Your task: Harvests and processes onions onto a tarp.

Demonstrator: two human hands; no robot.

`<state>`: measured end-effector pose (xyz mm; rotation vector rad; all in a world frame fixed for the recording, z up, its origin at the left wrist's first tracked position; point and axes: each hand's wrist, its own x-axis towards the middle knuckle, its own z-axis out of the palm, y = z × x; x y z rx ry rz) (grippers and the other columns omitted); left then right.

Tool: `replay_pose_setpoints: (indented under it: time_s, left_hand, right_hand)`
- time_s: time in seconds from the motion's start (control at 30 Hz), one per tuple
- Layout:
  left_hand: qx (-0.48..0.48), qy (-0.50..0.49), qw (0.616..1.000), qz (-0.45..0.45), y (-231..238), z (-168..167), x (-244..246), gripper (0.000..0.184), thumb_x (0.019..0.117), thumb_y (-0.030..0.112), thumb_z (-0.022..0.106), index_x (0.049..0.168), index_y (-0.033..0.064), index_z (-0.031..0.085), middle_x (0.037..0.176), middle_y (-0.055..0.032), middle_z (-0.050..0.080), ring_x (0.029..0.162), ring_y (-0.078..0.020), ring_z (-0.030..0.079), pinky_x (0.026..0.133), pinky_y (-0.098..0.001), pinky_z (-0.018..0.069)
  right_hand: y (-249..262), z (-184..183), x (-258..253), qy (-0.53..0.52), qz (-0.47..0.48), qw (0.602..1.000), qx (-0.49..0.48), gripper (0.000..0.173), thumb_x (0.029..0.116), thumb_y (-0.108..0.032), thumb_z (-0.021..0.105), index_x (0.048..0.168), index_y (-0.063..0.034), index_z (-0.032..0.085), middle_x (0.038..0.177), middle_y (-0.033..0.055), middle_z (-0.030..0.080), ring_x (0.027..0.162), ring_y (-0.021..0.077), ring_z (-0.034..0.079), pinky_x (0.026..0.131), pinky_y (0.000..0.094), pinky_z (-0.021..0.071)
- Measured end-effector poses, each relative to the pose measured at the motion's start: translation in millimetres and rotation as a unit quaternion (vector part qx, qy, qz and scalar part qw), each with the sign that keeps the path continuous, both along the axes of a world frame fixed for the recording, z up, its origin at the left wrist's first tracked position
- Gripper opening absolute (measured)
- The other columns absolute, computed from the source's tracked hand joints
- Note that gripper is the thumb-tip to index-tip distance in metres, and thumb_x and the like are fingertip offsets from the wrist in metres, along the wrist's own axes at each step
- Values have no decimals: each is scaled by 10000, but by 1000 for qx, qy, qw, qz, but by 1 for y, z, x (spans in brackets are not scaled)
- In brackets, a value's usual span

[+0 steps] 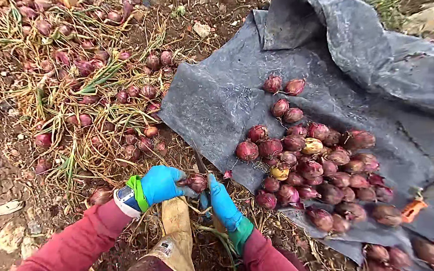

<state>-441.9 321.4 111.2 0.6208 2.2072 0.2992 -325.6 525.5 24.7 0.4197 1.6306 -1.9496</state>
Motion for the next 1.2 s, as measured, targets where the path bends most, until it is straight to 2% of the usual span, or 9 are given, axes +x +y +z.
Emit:
replay_pose_setpoints:
  time_s: [0.23, 0.33, 0.43, 0.57, 0.67, 0.77, 0.87, 1.0, 1.2]
  left_hand:
    - [158, 21, 963, 216, 9, -4, -22, 284, 960, 418, 741, 930, 136, 757, 798, -23, 736, 732, -161, 696, 730, -467, 585]
    - [26, -3, 1000, 2, 49, 34, 12, 354, 999, 510, 612, 978, 180, 739, 837, -17, 717, 803, -186, 699, 769, -482, 583]
    - [-19, -40, 985, -169, 94, 55, 51, 365, 1035, 454, 546, 1054, 135, 722, 986, -103, 726, 977, -319, 699, 851, -605, 544]
    - [38, 84, 993, 71, 40, 61, 21, 308, 1021, 447, 617, 1068, 183, 767, 980, -75, 755, 969, -271, 718, 876, -585, 555]
    - [50, 164, 937, 303, -83, 62, 10, 308, 994, 414, 694, 1025, 114, 758, 919, -128, 745, 888, -310, 717, 822, -640, 545]
    - [-169, 150, 897, 380, -253, 33, 32, 375, 980, 399, 715, 1114, 49, 730, 993, -232, 723, 924, -420, 702, 863, -698, 528]
    - [-440, 35, 835, 329, -364, 14, 91, 533, 817, 547, 800, 956, 34, 759, 974, -254, 729, 983, -458, 701, 850, -731, 515]
    - [-248, 56, 832, 494, -328, -28, 92, 578, 880, 537, 779, 1299, 146, 703, 1229, -165, 723, 1185, -384, 665, 1036, -689, 473]
    - [-281, 91, 825, 482, -267, -167, 61, 1037, 604, 446, 939, 1501, 140, 518, 1477, -255, 517, 1322, -484, 523, 1048, -675, 477]
  right_hand:
    - [46, 21, 26, 6, -114, 992, -45, 906, 963, -784, 113, 945, -60, 657, 549, 51, 546, 403, 166, 529, 395, 335, 506]
    - [54, 25, 42, 18, 86, 995, 50, 966, 916, -855, 154, 1062, -78, 708, 636, 51, 611, 482, 169, 567, 474, 353, 521]
    - [55, 37, 59, 94, 74, 991, 65, 935, 819, -948, 251, 902, -113, 663, 615, 27, 605, 472, 155, 568, 449, 343, 506]
    - [78, 44, 76, 94, -252, 963, 14, 987, 882, -874, 66, 912, -71, 639, 536, 53, 545, 400, 177, 536, 395, 361, 522]
    - [106, 37, 83, 85, -299, 950, 37, 953, 865, -887, 54, 893, -112, 608, 539, 45, 533, 397, 191, 525, 388, 384, 515]
    - [102, 12, 93, 49, -169, 982, 74, 952, 901, -870, 154, 1121, -83, 643, 629, 58, 596, 433, 190, 557, 387, 374, 529]
    - [68, -14, 85, -67, 36, 990, 123, 896, 987, -738, 119, 1140, -52, 674, 668, 86, 650, 475, 206, 592, 431, 380, 529]
    - [15, -38, 70, -113, 97, 984, 95, 882, 1006, -701, 107, 1089, -33, 679, 645, 88, 646, 466, 201, 592, 433, 375, 533]
    - [-10, -26, 29, -75, 163, 977, 116, 862, 982, -751, 206, 1112, -75, 724, 673, 87, 675, 485, 209, 608, 456, 374, 542]
